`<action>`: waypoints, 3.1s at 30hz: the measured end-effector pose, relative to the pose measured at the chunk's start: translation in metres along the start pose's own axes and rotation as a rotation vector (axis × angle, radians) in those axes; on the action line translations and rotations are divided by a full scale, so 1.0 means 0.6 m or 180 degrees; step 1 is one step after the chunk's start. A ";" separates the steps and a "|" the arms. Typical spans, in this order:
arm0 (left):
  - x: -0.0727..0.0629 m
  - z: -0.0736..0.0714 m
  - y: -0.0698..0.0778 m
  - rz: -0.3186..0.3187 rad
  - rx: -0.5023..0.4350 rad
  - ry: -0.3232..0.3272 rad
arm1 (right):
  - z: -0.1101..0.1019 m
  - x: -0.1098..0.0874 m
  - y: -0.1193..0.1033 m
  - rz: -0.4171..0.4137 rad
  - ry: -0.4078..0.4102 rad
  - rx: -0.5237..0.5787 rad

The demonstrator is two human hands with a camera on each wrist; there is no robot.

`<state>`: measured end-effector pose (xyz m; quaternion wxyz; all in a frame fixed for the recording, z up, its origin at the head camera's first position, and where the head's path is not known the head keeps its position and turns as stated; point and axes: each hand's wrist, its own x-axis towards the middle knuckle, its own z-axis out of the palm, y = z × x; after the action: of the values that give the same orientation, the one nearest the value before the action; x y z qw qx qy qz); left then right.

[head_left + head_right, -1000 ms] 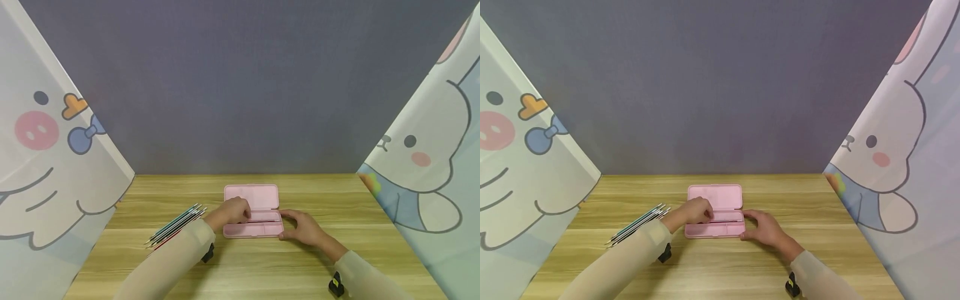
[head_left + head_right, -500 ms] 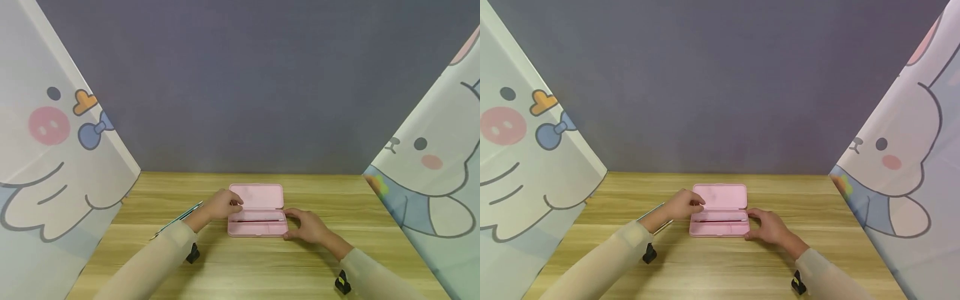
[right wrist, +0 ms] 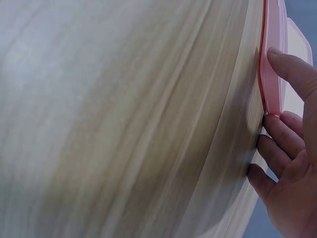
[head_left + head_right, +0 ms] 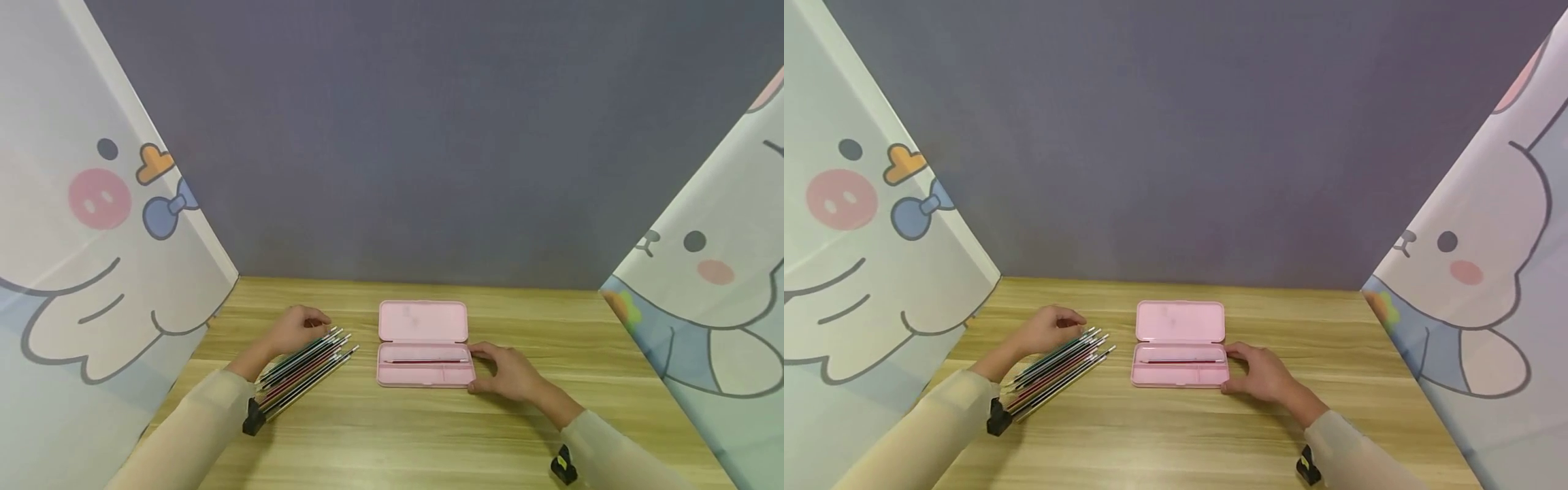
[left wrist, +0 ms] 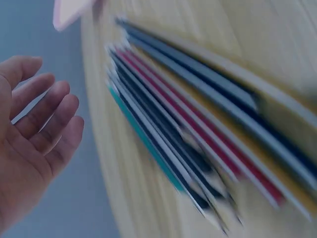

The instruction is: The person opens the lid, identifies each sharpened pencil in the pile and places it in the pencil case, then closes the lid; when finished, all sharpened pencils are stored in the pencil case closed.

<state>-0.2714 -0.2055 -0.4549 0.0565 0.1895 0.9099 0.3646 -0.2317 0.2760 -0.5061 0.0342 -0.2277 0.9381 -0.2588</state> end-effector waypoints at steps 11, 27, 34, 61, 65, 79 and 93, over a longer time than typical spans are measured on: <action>-0.026 -0.027 -0.090 -0.0523 -0.0736 -0.0281 | -0.006 -0.002 -0.002 0.0078 -0.0010 0.0010; -0.030 -0.022 -0.106 -0.0482 -0.1010 -0.0730 | -0.005 0.007 -0.003 0.0080 -0.0123 0.0080; -0.028 -0.022 -0.104 -0.0491 -0.0925 -0.0688 | -0.007 0.008 -0.003 0.0105 -0.0124 0.0086; -0.017 -0.015 -0.079 -0.0055 0.0539 -0.0374 | 0.000 0.006 -0.004 -0.0015 -0.0018 -0.0027; 0.002 -0.012 -0.049 0.0133 0.0466 -0.0384 | -0.002 0.004 -0.003 -0.0033 0.0032 -0.0102; 0.091 0.060 0.084 0.0643 0.0463 -0.0794 | -0.013 0.002 -0.005 -0.0042 0.0024 -0.0164; 0.153 0.173 0.156 0.0881 0.0761 -0.1082 | 0.000 0.004 -0.008 0.0093 -0.0003 -0.0047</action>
<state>-0.3027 -0.0416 -0.4629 0.1355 0.3764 0.8893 0.2216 -0.2320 0.2713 -0.5034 0.0368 -0.2143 0.9432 -0.2513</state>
